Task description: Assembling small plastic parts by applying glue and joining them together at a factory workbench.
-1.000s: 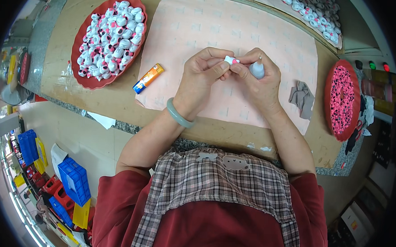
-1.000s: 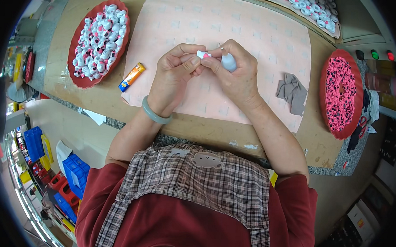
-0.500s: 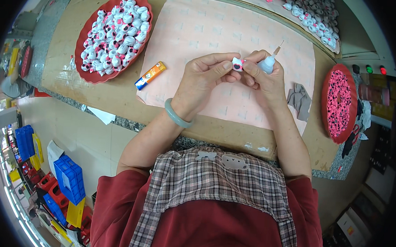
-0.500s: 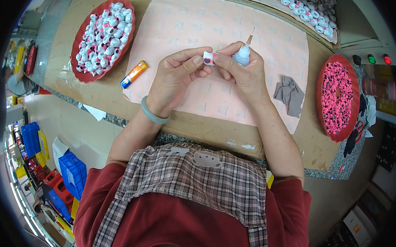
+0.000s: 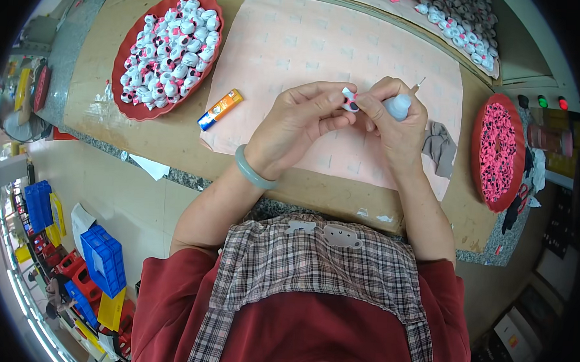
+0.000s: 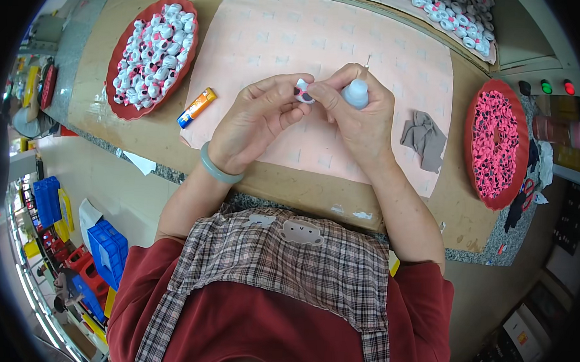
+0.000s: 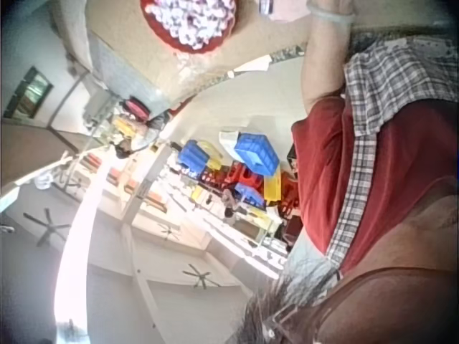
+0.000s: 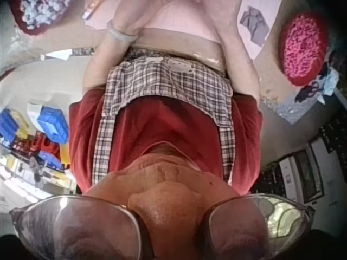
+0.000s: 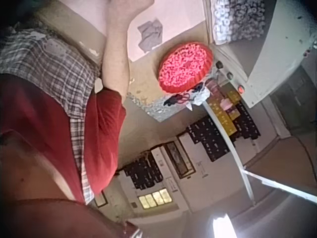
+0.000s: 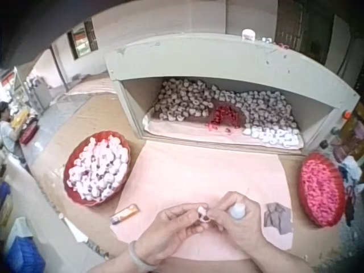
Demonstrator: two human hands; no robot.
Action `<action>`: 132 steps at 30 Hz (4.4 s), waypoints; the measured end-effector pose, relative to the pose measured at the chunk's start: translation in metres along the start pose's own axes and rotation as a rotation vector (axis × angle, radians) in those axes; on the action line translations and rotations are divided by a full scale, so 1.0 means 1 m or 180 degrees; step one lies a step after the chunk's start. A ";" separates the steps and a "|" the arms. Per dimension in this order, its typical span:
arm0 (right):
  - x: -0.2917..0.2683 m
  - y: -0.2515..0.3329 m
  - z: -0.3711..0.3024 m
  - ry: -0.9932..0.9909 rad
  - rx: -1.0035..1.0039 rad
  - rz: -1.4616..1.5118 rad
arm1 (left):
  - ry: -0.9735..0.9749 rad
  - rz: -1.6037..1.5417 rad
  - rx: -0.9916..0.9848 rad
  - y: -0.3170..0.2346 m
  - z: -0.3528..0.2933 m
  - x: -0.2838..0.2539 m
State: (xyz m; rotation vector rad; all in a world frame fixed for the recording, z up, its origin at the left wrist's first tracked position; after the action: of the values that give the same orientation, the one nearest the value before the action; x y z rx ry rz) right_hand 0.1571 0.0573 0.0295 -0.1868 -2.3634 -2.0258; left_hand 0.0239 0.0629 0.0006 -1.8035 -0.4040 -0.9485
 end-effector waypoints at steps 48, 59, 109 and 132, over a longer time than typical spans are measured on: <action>-0.036 -0.024 -0.002 0.0260 0.0269 -0.0488 | 0.1381 0.7283 0.4411 -0.083 0.274 0.064; -0.047 0.006 0.001 0.0353 0.0485 0.0376 | 0.0811 0.2321 0.1452 -0.056 0.101 0.057; -0.043 0.061 -0.053 -0.0699 -0.1590 -0.0950 | 0.0634 0.0707 0.0611 -0.013 0.002 0.025; -0.045 0.054 -0.049 -0.0476 -0.1449 -0.0626 | 0.0578 0.0808 0.0435 -0.005 0.003 0.023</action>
State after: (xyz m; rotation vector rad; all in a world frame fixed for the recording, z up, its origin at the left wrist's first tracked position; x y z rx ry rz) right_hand 0.2048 0.0137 0.0858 -0.1187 -2.0226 -2.7118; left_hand 0.0361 0.0641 0.0209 -1.5858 -0.1187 -0.8748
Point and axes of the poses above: each hand's wrist, its own z-axis towards the middle knuckle, its own x-axis out of the palm, y = z × x, the point moved 7 cm from there along z, towards the middle knuckle, and after that the axes turned 13 degrees about x, right-handed, at the moved point
